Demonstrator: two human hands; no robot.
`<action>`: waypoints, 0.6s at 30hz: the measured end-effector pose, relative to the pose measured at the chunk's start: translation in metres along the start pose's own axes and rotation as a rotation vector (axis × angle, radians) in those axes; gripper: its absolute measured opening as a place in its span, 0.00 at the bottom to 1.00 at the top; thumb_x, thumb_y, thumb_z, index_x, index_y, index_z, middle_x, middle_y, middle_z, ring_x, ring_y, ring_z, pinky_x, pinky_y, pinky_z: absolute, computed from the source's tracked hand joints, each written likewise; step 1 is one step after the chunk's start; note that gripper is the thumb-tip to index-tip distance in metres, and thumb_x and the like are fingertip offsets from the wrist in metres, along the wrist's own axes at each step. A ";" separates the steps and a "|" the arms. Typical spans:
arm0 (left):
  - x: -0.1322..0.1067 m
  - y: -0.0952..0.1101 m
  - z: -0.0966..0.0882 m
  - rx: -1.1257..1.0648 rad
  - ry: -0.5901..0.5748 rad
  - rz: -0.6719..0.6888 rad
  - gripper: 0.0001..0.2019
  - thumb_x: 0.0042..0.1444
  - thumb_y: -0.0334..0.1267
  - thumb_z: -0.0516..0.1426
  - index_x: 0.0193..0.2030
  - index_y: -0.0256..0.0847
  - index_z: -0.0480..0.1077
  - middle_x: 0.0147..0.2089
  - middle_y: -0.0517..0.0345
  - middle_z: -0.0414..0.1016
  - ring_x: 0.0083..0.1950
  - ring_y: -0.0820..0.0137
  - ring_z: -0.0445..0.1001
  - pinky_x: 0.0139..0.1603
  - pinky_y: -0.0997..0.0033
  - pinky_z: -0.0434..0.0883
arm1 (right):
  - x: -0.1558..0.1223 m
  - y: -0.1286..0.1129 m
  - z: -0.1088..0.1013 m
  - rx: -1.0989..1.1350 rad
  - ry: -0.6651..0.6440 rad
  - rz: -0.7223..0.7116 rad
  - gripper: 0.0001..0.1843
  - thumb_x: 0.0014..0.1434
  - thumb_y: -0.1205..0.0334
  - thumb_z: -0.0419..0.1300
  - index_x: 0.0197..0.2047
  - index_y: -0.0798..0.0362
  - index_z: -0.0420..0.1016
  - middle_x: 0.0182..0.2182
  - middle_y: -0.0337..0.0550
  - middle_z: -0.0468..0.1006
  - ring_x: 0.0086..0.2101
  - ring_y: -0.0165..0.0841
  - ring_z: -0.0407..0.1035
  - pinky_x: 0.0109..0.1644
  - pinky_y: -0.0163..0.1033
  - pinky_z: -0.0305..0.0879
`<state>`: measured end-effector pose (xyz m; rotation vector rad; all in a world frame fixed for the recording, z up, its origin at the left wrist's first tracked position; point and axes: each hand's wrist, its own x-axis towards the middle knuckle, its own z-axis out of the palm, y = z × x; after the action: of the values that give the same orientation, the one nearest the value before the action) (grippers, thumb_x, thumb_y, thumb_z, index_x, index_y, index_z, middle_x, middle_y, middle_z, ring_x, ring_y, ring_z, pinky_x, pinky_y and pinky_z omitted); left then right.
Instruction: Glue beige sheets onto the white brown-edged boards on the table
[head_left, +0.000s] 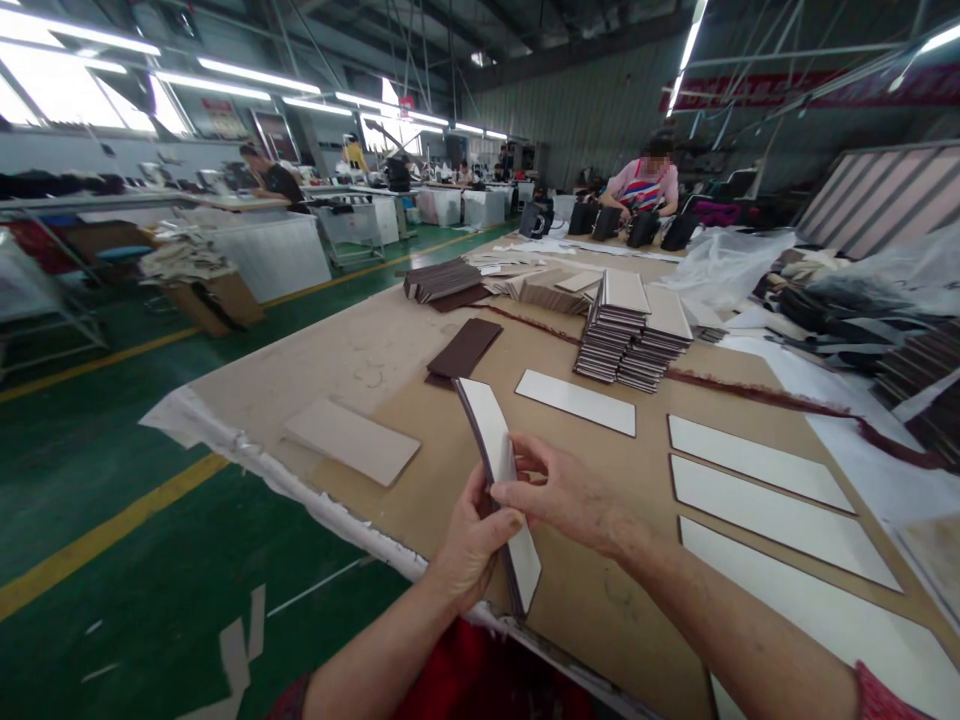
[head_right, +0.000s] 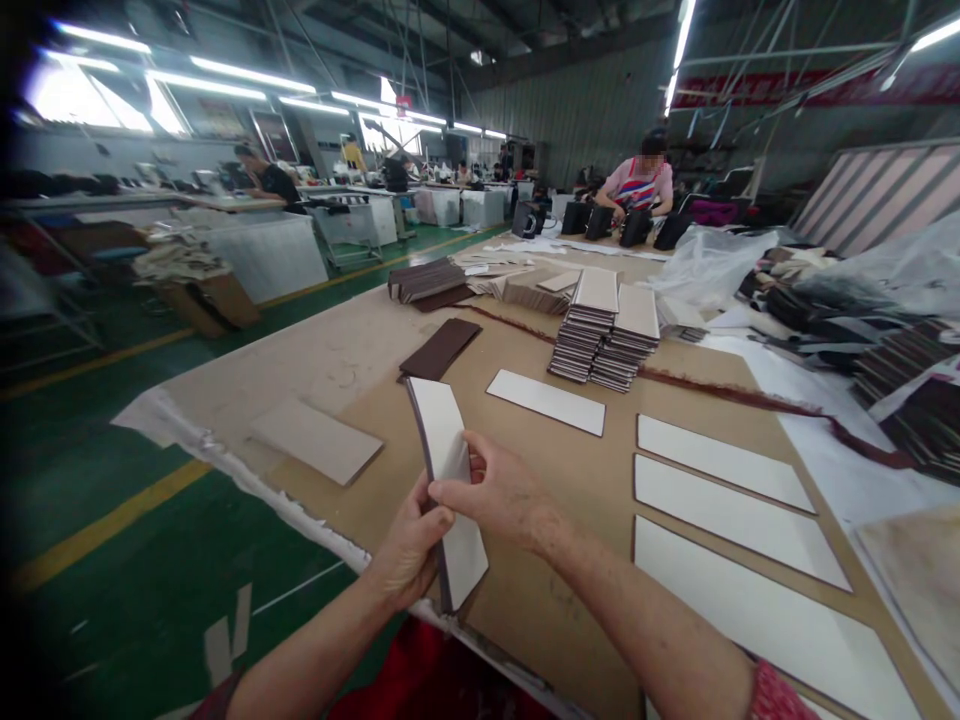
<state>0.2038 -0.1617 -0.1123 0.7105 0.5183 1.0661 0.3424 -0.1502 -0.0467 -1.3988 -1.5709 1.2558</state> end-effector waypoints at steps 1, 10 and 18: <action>0.000 0.000 0.000 -0.003 0.000 -0.002 0.36 0.42 0.44 0.74 0.58 0.44 0.69 0.56 0.50 0.76 0.57 0.58 0.75 0.54 0.68 0.73 | 0.000 -0.001 -0.001 0.013 -0.013 -0.005 0.28 0.54 0.58 0.65 0.58 0.53 0.70 0.48 0.46 0.79 0.47 0.40 0.74 0.49 0.44 0.72; 0.000 0.000 -0.004 -0.027 0.039 -0.059 0.31 0.47 0.43 0.71 0.58 0.44 0.69 0.51 0.53 0.78 0.40 0.69 0.79 0.45 0.71 0.76 | -0.004 -0.006 -0.008 0.142 -0.085 0.005 0.24 0.54 0.61 0.60 0.55 0.52 0.69 0.45 0.45 0.79 0.46 0.41 0.73 0.36 0.39 0.71; -0.003 0.004 0.000 -0.016 0.080 -0.121 0.32 0.45 0.41 0.72 0.57 0.41 0.68 0.45 0.50 0.80 0.39 0.61 0.81 0.44 0.63 0.78 | -0.010 -0.009 -0.019 -0.579 0.242 -0.016 0.11 0.59 0.67 0.48 0.34 0.53 0.71 0.28 0.43 0.75 0.28 0.34 0.67 0.33 0.38 0.59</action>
<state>0.2005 -0.1631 -0.1096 0.6162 0.6130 0.9874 0.3585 -0.1552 -0.0312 -1.8017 -1.8429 0.6011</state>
